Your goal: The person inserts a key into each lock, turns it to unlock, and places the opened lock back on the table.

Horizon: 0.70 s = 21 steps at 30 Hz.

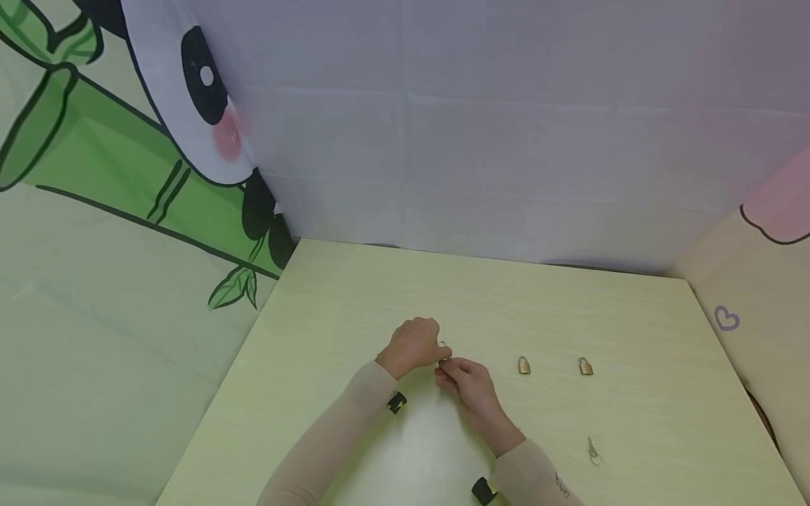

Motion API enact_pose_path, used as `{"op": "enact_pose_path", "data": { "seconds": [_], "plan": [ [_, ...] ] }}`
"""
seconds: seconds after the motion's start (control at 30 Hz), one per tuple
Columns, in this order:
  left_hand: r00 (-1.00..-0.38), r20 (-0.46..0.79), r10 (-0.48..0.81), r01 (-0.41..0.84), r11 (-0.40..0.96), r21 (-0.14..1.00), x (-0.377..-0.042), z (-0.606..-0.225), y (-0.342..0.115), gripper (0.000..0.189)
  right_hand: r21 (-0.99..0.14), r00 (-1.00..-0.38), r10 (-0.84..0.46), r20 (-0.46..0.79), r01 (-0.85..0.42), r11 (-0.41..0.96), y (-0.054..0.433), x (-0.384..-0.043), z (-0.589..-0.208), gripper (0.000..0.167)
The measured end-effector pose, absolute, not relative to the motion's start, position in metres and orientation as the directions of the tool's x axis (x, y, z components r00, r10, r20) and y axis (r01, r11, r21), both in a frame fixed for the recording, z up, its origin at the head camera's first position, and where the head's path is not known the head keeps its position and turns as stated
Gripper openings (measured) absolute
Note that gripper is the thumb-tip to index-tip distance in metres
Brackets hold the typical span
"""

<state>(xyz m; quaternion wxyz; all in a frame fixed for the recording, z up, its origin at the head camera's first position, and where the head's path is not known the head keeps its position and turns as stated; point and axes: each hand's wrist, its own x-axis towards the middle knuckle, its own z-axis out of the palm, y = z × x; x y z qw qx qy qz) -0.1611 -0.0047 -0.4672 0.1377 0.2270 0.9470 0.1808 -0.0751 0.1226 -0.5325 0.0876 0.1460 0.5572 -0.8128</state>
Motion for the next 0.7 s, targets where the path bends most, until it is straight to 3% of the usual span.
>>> {"op": "enact_pose_path", "data": {
  "seconds": [0.23, 0.7],
  "plan": [
    [-0.849, -0.169, 0.501, 0.390, 0.809, 0.440, -0.1603, -0.4664, -0.0042, 0.043, -0.835, -0.932, 0.008, -0.363, 0.322, -0.446, 0.1215, -0.0766, -0.5347, 0.017],
    [-0.857, -0.167, 0.488, 0.407, 0.839, 0.360, -0.1611, -0.4635, -0.0069, 0.044, -0.855, -0.937, -0.039, -0.348, 0.335, -0.397, 0.1211, -0.0720, -0.5370, 0.033]
  ]
}}
